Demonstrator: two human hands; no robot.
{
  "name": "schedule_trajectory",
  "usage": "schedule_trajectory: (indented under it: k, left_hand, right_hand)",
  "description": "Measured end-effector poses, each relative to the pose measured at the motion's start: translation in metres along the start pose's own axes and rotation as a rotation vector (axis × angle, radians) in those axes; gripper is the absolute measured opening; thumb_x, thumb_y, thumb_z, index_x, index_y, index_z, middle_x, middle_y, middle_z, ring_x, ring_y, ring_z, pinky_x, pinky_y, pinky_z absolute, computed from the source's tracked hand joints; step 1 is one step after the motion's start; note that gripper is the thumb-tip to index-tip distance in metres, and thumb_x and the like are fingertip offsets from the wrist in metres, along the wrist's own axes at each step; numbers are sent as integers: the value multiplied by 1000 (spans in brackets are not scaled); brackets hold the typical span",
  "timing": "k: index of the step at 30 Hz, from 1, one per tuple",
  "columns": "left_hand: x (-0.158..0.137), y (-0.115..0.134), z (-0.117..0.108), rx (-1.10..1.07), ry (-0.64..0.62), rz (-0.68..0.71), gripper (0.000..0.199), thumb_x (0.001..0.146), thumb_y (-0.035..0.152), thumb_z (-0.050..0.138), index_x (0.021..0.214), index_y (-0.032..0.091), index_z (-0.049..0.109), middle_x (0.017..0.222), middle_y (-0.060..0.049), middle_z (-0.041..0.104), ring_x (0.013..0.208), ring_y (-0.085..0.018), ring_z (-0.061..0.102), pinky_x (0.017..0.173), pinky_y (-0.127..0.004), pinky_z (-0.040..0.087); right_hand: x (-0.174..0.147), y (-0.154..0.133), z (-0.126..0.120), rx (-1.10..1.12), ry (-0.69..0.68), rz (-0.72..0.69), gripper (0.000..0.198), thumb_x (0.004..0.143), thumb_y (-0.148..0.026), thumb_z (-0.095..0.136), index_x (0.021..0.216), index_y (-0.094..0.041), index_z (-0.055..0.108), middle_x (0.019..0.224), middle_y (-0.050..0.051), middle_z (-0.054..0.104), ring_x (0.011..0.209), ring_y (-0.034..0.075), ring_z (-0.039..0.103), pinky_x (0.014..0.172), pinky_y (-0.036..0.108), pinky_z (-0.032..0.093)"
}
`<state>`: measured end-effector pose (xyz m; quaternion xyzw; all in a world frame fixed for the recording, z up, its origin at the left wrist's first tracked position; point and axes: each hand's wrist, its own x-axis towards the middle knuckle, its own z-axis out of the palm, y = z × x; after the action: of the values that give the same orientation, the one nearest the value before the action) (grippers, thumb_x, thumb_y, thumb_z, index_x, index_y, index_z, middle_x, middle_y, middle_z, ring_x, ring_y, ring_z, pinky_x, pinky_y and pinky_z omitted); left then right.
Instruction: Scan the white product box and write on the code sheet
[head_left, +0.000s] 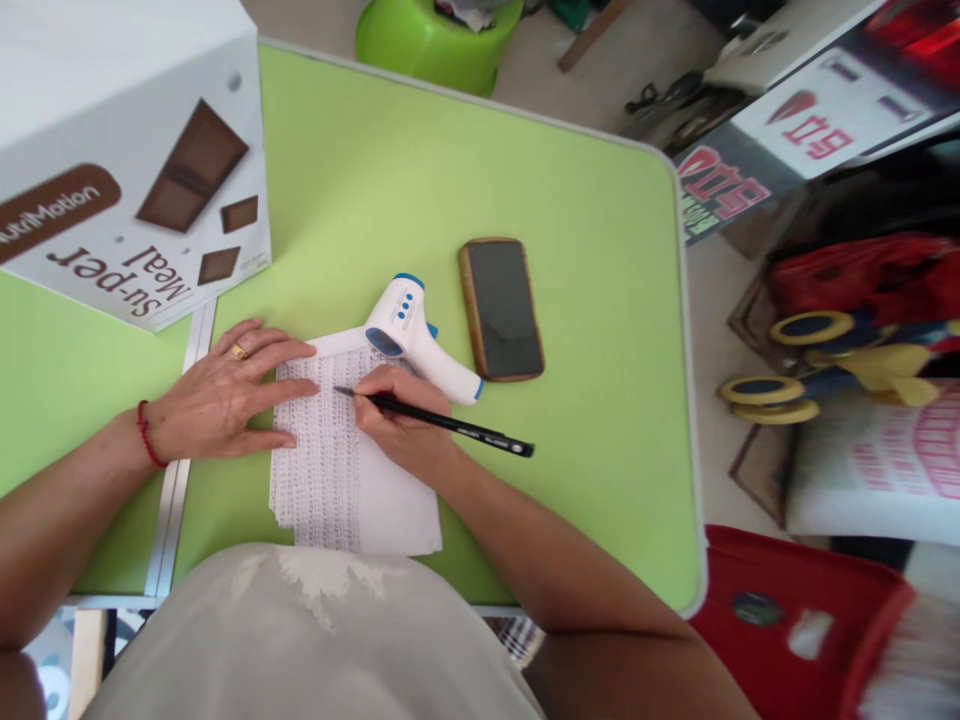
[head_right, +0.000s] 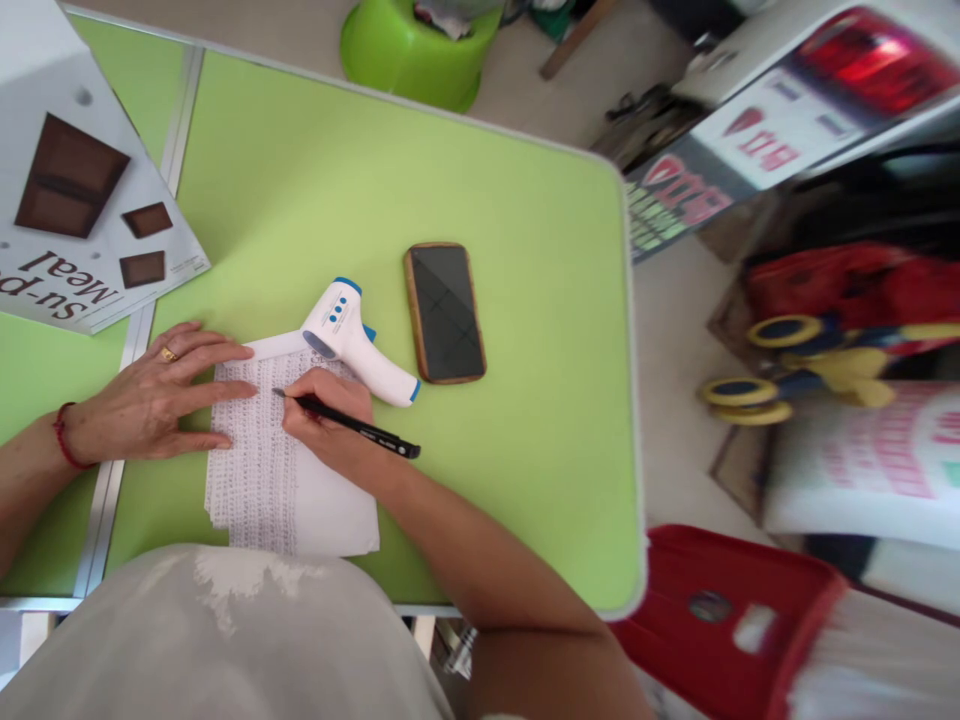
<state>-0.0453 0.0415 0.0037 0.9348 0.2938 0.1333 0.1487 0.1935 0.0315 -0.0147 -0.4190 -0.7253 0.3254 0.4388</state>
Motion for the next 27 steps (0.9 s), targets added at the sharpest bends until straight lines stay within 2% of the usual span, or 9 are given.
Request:
schedule_trajectory:
  k: [6,27]
  left_hand:
    - [0,0,0,1,3,2,44,91,52,58,123,22,56,139,-14,48,128,-32,42,112,-59,26]
    - [0,0,0,-4,15,11,43,92,52,56,122,21,58,139,-14,48,128,-33,42,111,-59,26]
  right_hand:
    - [1,-1,0,-34,9,-40,16,74,-8,54,70,-23,53,57,-6,52,51,9,48,50,24,40]
    - [-1,-2,0,-47,24,-32,17,73,-6,53,68,-22,50,58,-6,48,51,8,43,50,23,37]
